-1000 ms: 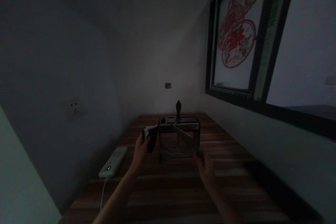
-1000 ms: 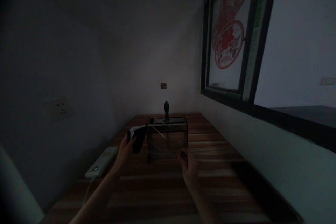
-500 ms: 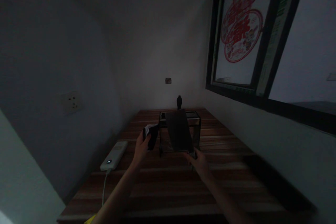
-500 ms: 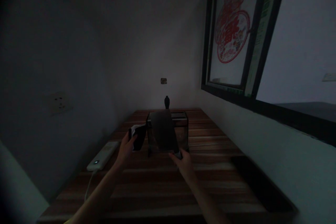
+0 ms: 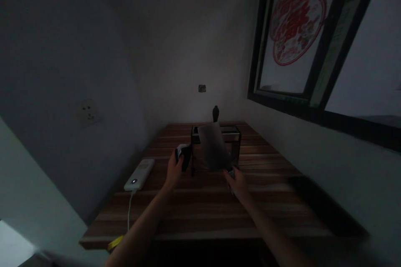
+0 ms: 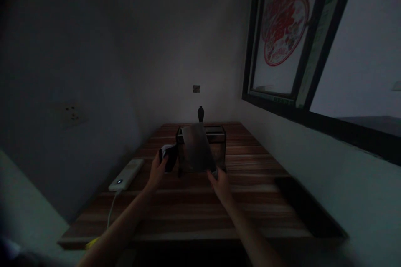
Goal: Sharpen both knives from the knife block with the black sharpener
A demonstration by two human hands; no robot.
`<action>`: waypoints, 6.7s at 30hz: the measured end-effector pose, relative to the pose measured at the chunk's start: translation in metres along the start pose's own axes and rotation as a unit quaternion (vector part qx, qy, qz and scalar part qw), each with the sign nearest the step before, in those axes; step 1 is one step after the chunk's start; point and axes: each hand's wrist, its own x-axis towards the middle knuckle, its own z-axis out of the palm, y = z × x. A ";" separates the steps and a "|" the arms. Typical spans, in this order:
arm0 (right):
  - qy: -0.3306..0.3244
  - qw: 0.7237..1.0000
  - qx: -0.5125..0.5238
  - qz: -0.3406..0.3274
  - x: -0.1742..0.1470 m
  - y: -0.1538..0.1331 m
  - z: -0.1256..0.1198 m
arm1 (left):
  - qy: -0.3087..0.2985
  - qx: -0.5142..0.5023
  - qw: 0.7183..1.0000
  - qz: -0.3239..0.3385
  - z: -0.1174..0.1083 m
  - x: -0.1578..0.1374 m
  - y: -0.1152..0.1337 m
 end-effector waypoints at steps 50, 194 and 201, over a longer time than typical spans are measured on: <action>0.014 0.996 -0.082 -0.022 0.007 0.011 -0.001 | -0.261 0.266 0.840 0.395 0.063 -0.015 0.075; 0.005 0.993 -0.115 -0.014 0.007 0.011 -0.001 | -0.199 0.455 0.742 0.451 0.055 0.033 0.102; 0.005 0.993 -0.121 -0.013 0.005 0.009 -0.001 | -0.171 0.443 0.771 0.425 0.060 0.036 0.104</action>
